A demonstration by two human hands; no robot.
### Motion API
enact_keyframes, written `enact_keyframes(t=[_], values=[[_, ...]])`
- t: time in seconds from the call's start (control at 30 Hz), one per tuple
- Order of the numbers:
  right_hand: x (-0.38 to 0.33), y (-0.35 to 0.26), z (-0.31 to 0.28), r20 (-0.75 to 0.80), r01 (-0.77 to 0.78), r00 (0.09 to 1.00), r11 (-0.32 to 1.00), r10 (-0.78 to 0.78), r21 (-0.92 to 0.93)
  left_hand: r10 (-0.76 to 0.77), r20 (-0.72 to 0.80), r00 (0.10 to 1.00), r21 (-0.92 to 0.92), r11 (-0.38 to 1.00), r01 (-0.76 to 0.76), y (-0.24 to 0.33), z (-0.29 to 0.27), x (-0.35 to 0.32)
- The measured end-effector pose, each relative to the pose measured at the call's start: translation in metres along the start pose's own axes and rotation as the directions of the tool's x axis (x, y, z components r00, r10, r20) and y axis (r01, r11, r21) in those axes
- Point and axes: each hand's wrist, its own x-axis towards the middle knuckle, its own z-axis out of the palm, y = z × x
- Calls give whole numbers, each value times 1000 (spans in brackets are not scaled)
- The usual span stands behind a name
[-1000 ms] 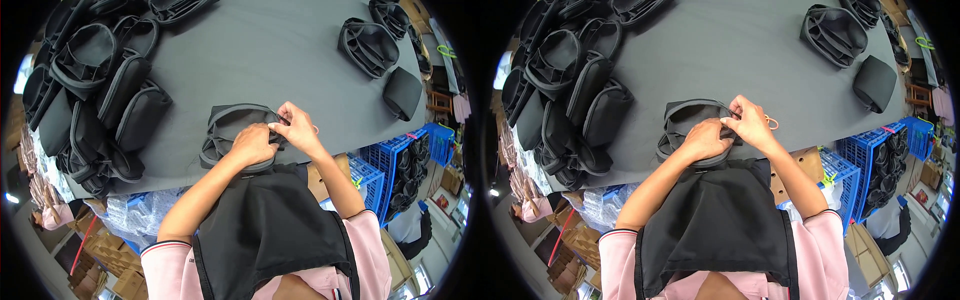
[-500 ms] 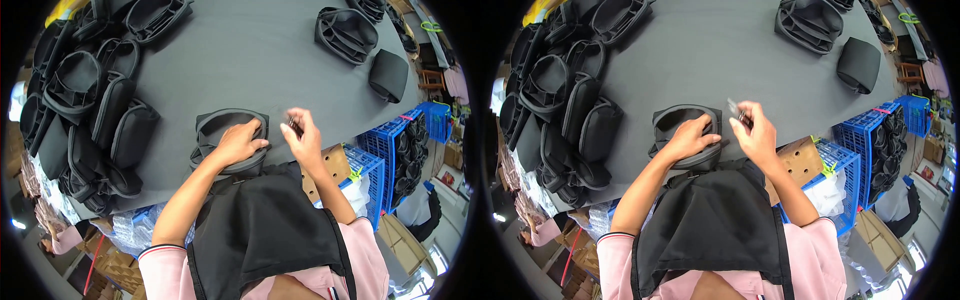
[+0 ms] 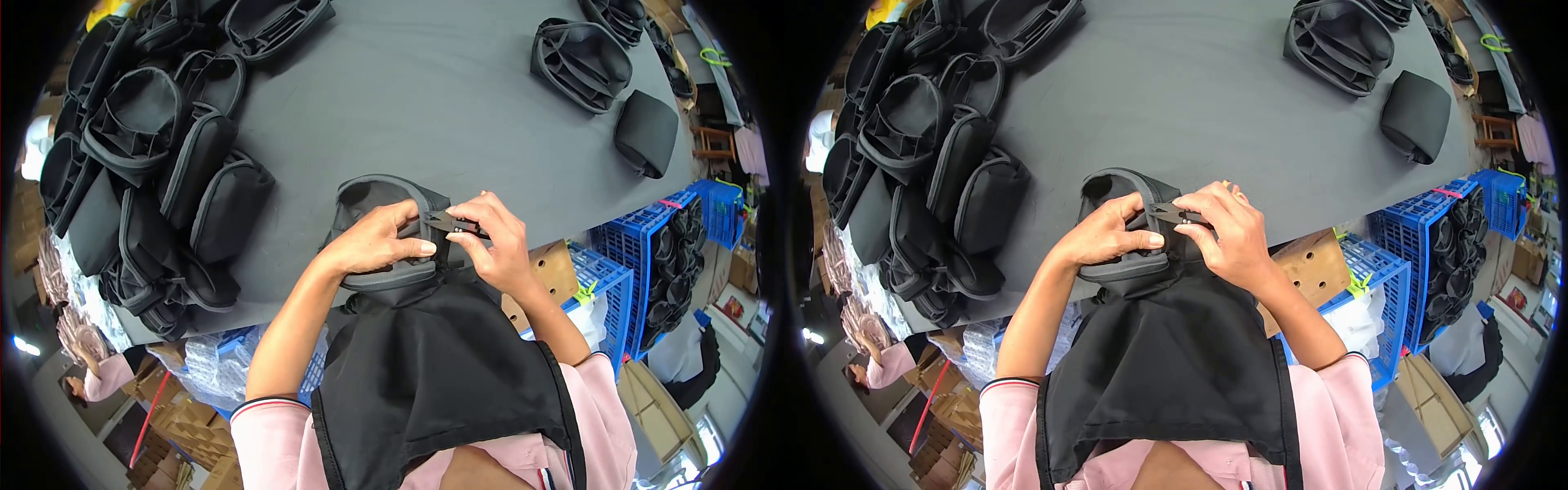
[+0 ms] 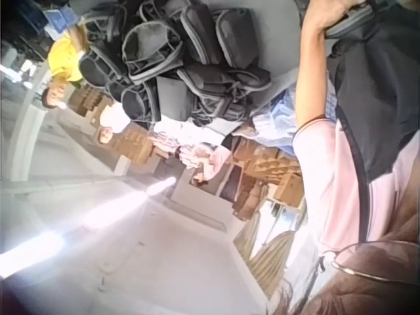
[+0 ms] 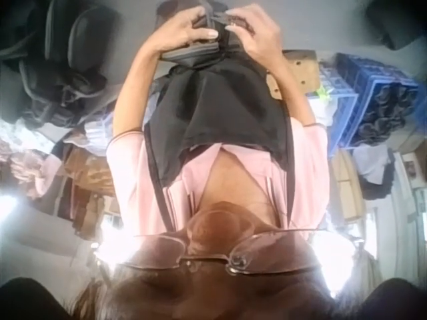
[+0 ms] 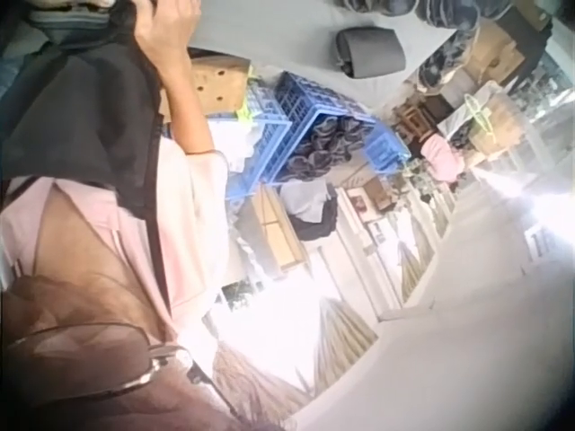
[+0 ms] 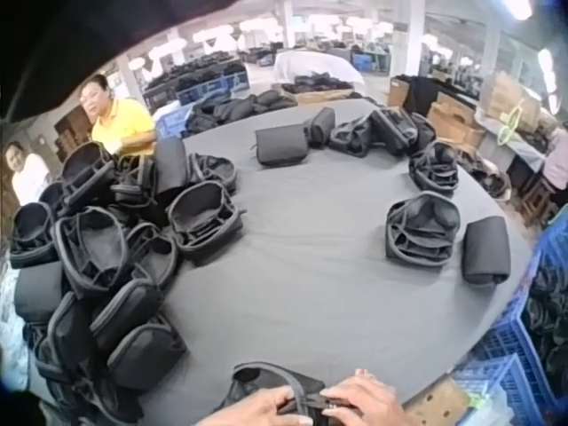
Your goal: Trim excess thread or material from black fabric pouches using small snips.
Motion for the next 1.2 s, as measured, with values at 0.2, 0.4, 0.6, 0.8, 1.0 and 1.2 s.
enact_keyframes(t=[0.2, 0.4, 0.6, 0.8, 1.0, 1.2], values=[[2, -5, -1, -51, 111, 991, 975, -123, -194, 15, 7, 1000, 3, 1000, -15, 10, -2, -2], [1, -8, 5, -90, -69, 994, 996, 64, -62, 1, -59, 998, 19, 1000, 0, 12, -1, -3], [-17, -12, -5, -89, -211, 972, 973, 219, 87, 70, -132, 989, 21, 997, -68, 10, -2, -8], [-29, -15, -4, 39, -173, 984, 984, 171, 43, 82, -124, 989, 57, 996, -75, 6, -3, -8], [-25, -14, -1, 4, -26, 1000, 999, 26, -32, 156, -146, 977, -4, 987, -159, 12, -1, -7], [-22, -16, 2, -33, 19, 999, 997, -21, -73, 132, -132, 982, 18, 991, -131, 13, -7, -6]])
